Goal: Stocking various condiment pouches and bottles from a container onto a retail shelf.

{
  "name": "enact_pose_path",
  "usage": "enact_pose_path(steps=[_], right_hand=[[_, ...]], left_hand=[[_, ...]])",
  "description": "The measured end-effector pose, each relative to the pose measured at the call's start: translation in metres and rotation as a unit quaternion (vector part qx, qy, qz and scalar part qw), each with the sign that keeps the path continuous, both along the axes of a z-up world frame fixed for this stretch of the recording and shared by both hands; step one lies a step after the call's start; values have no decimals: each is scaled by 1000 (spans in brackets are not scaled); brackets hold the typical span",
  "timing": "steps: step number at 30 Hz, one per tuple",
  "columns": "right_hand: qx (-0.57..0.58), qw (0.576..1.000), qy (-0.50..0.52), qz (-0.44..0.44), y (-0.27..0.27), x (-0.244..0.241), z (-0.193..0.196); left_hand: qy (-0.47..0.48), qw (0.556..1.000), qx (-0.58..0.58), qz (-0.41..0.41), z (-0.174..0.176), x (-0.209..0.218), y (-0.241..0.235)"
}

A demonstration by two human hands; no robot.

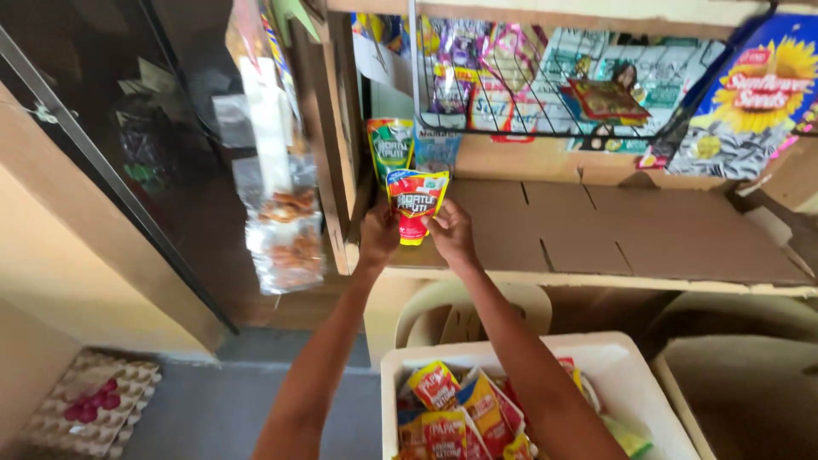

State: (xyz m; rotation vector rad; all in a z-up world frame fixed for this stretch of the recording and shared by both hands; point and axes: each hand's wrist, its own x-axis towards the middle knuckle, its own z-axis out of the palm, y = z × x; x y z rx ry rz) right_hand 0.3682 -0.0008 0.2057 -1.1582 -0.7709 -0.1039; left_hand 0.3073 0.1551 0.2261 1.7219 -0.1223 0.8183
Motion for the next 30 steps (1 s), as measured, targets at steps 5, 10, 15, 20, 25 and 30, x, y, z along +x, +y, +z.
enact_pose_path(steps=[5, 10, 15, 20, 25, 30], right_hand=[[-45, 997, 46, -33, 23, 22, -21], [-112, 990, 81, -6, 25, 21, -26], [-122, 985, 11, -118, 44, 33, -25], [-174, 966, -17, -192, 62, 38, -7], [-155, 975, 8, -158, 73, 50, -10], [254, 873, 383, 162, 89, 91, -34]], left_hand=[[34, 993, 34, 110, -39, 41, 8], [5, 998, -27, 51, -12, 21, -4], [88, 982, -2, 168, -16, 45, -1], [79, 986, -32, 144, -6, 43, 3], [-63, 994, -16, 83, -1, 32, 0], [-67, 994, 6, 86, -13, 38, 0]])
